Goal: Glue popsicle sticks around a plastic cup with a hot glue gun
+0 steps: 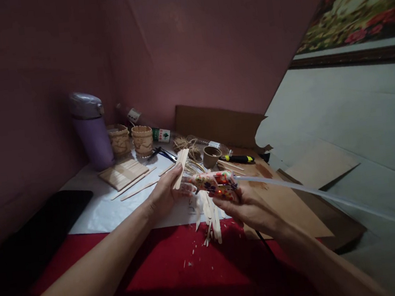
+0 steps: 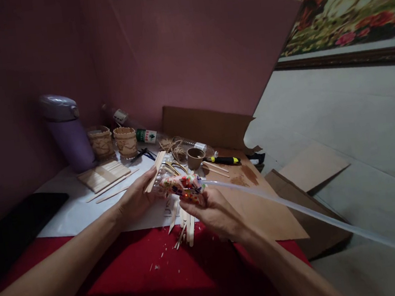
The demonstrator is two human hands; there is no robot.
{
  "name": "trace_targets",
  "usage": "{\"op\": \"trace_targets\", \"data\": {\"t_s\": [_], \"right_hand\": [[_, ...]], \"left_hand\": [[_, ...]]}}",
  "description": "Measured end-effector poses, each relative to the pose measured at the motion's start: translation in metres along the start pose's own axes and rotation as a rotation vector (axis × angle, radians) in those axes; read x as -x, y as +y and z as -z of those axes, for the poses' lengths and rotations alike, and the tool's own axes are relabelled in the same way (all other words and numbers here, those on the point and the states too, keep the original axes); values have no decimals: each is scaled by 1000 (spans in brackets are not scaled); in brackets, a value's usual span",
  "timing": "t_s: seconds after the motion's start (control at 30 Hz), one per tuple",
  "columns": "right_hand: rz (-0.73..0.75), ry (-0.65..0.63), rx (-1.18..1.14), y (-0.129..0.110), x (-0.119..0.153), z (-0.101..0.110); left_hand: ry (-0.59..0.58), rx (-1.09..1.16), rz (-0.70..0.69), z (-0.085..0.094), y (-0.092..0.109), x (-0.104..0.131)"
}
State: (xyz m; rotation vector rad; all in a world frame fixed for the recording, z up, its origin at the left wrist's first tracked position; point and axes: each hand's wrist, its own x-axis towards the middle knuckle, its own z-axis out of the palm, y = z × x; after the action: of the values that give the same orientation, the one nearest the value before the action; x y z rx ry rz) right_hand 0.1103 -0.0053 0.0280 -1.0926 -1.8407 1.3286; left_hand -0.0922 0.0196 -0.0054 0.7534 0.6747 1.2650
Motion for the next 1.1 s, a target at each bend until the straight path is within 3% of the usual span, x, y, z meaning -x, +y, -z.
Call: {"op": "trace_targets", "data": {"t_s": [0.23, 0.53, 1.1], "right_hand": [[51, 7, 108, 8, 0, -1], [72, -5, 161, 12, -2, -2], [57, -18, 160, 13, -2, -2]], "left_hand": [[-28, -84, -24, -2, -2, 0], [14, 2, 12, -4, 0, 0], [24, -44, -10, -4, 0, 1]]}}
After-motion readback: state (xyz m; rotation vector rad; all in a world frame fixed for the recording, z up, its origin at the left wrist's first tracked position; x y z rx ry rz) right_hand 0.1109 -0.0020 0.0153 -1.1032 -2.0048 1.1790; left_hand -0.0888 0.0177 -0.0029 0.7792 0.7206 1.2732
